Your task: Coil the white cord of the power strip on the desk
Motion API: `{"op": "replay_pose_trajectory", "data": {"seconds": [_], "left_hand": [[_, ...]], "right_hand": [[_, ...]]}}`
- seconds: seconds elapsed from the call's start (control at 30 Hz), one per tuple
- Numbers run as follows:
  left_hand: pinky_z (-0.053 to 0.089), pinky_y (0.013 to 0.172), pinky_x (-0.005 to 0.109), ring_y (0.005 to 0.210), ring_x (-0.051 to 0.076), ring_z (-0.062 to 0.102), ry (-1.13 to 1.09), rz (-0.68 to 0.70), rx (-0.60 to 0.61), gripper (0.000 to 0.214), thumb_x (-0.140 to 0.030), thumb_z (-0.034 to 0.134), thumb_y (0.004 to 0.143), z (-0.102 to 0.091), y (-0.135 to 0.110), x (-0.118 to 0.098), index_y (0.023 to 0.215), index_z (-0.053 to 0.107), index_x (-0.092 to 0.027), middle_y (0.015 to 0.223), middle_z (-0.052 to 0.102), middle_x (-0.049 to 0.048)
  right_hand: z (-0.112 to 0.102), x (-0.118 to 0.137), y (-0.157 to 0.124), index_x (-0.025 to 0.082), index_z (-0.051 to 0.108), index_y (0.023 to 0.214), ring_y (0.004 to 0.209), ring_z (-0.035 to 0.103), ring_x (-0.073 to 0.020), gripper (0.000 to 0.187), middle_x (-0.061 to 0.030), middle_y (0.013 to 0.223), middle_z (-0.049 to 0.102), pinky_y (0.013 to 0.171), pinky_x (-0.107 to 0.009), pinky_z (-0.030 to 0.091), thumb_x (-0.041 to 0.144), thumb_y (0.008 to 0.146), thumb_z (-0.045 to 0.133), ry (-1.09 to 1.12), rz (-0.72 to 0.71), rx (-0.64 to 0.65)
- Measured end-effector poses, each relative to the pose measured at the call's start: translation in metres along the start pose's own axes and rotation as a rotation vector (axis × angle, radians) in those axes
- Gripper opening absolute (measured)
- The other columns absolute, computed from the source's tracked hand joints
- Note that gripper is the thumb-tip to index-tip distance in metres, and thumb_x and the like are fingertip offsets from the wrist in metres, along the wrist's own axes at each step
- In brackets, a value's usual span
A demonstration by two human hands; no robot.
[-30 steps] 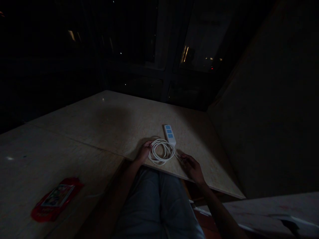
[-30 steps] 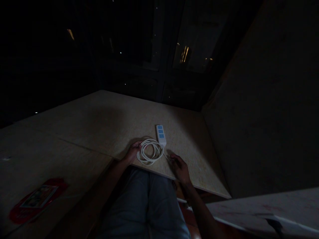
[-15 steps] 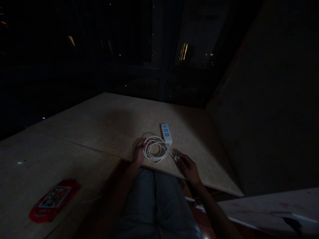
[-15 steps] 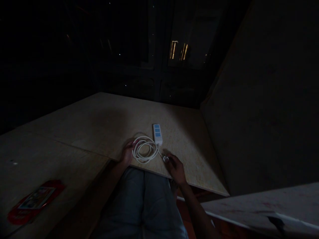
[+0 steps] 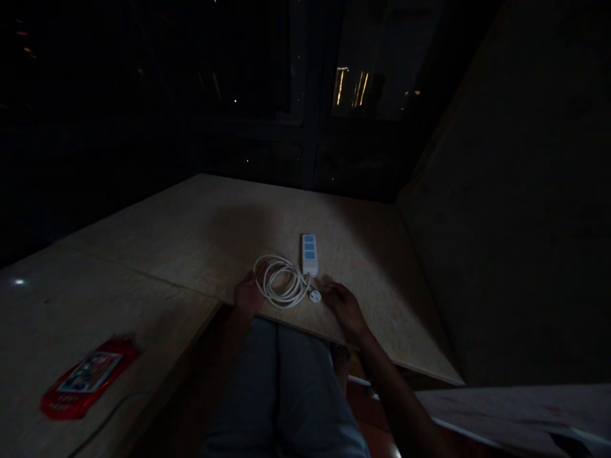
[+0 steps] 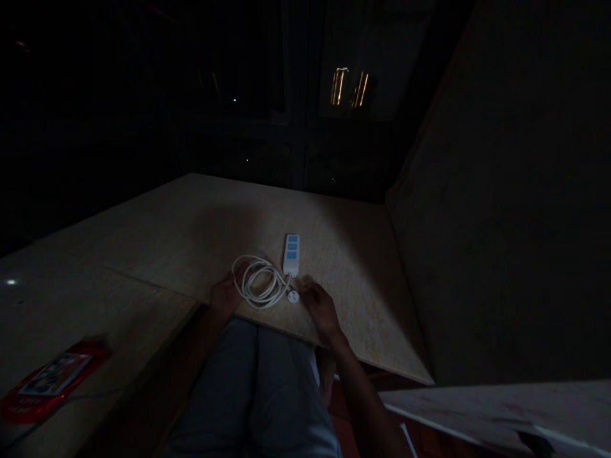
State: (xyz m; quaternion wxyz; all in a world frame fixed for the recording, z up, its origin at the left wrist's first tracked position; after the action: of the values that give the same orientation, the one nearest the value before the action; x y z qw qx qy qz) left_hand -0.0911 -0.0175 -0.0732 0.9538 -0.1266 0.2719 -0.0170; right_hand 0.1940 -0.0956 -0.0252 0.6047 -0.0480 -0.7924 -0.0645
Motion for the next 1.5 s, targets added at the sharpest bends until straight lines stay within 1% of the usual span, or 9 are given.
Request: {"op": "replay_pose_trajectory", "data": {"seconds": [0.23, 0.47, 0.6, 0.83, 1.0, 1.13, 1.23, 1.33, 1.5], "left_hand": [[0.053, 0.101, 0.044, 0.109, 0.026, 0.069, 0.061, -0.004, -0.024, 0.016, -0.008, 0.053, 0.079, 0.002, -0.004, -0.002, 0.077, 0.068, -0.014, 0.106, 0.075, 0.0132], [0.058, 0.090, 0.039, 0.097, 0.023, 0.072, 0.043, -0.055, -0.081, 0.021, -0.021, 0.051, 0.088, 0.010, -0.012, -0.002, 0.074, 0.067, -0.014, 0.096, 0.076, 0.0130], [0.059, 0.079, 0.034, 0.084, 0.022, 0.072, 0.096, -0.082, -0.149, 0.025, -0.033, 0.056, 0.090, 0.013, -0.012, 0.001, 0.084, 0.070, -0.014, 0.085, 0.075, 0.0090], [0.057, 0.079, 0.027, 0.082, 0.017, 0.071, 0.214, -0.014, -0.195, 0.011, -0.016, 0.059, 0.080, 0.015, -0.013, -0.010, 0.072, 0.066, -0.016, 0.083, 0.074, 0.0055], [0.057, 0.075, 0.026, 0.077, 0.016, 0.071, 0.229, -0.002, -0.195, 0.012, -0.011, 0.058, 0.077, 0.013, -0.015, -0.024, 0.066, 0.061, -0.016, 0.080, 0.074, 0.0060], [0.053, 0.059, 0.021, 0.056, 0.011, 0.063, 0.229, 0.025, -0.271, 0.015, -0.022, 0.066, 0.083, 0.009, -0.008, -0.034, 0.071, 0.058, -0.017, 0.065, 0.066, 0.0001], [0.045, 0.049, 0.018, 0.047, 0.007, 0.056, 0.153, 0.034, -0.223, 0.026, -0.027, 0.070, 0.083, 0.014, 0.000, -0.042, 0.068, 0.053, -0.017, 0.058, 0.059, -0.0033], [0.043, 0.048, 0.018, 0.045, 0.006, 0.053, 0.042, 0.080, -0.128, 0.022, -0.025, 0.068, 0.086, 0.019, 0.003, -0.056, 0.072, 0.055, -0.017, 0.060, 0.061, -0.0038], [0.046, 0.052, 0.020, 0.052, 0.007, 0.057, -0.033, 0.212, -0.118, 0.014, -0.009, 0.061, 0.084, 0.007, -0.004, -0.091, 0.074, 0.056, -0.017, 0.077, 0.070, -0.0019]], "right_hand": [[0.035, 0.007, 0.059, 0.024, 0.070, 0.088, 0.082, 0.070, -0.0279, 0.026, -0.0068, 0.086, 0.076, 0.071, -0.035, 0.050, 0.044, 0.072, 0.071, -0.184, 0.038, 0.024], [0.053, -0.003, 0.077, 0.020, 0.073, 0.086, 0.074, 0.069, -0.0248, 0.035, -0.0028, 0.078, 0.075, 0.065, -0.033, 0.051, 0.035, 0.055, 0.080, 0.179, 0.129, 0.065], [0.041, -0.010, 0.070, 0.017, 0.074, 0.095, 0.066, 0.066, -0.0188, 0.044, -0.0021, 0.076, 0.074, 0.061, -0.029, 0.049, 0.036, 0.056, 0.081, 0.518, 0.177, 0.048], [0.006, -0.017, 0.056, 0.019, 0.074, 0.096, 0.067, 0.063, -0.0149, 0.039, -0.0012, 0.076, 0.071, 0.068, -0.029, 0.052, 0.033, 0.060, 0.083, 0.807, 0.126, -0.015], [0.002, -0.020, 0.053, 0.020, 0.072, 0.093, 0.067, 0.060, -0.0137, 0.029, -0.0003, 0.076, 0.067, 0.066, -0.027, 0.054, 0.030, 0.067, 0.080, 0.832, 0.118, -0.013], [0.000, -0.024, 0.056, 0.021, 0.072, 0.090, 0.068, 0.060, -0.0127, 0.026, 0.0002, 0.077, 0.066, 0.069, -0.026, 0.055, 0.027, 0.066, 0.080, 0.855, 0.120, -0.038], [-0.003, -0.029, 0.058, 0.021, 0.071, 0.090, 0.069, 0.060, -0.0127, 0.025, 0.0000, 0.080, 0.066, 0.073, -0.028, 0.055, 0.028, 0.068, 0.079, 0.842, 0.118, -0.074], [-0.006, -0.030, 0.058, 0.021, 0.070, 0.090, 0.070, 0.060, -0.0116, 0.024, 0.0007, 0.080, 0.065, 0.075, -0.027, 0.055, 0.028, 0.069, 0.080, 0.855, 0.109, -0.093], [-0.009, -0.035, 0.059, 0.021, 0.070, 0.090, 0.071, 0.060, -0.0111, 0.023, 0.0011, 0.079, 0.065, 0.078, -0.028, 0.055, 0.028, 0.071, 0.081, 0.861, 0.108, -0.121]]}}
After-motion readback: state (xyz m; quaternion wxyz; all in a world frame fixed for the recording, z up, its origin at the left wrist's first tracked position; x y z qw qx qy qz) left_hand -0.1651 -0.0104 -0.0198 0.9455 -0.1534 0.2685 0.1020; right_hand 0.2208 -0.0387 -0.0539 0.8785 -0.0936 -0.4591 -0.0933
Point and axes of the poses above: each hand's wrist, its own y-axis towards the middle knuckle, its own z-axis out of the palm, x = y × z, the point moved 9 cm from there along y, towards the middle knuckle
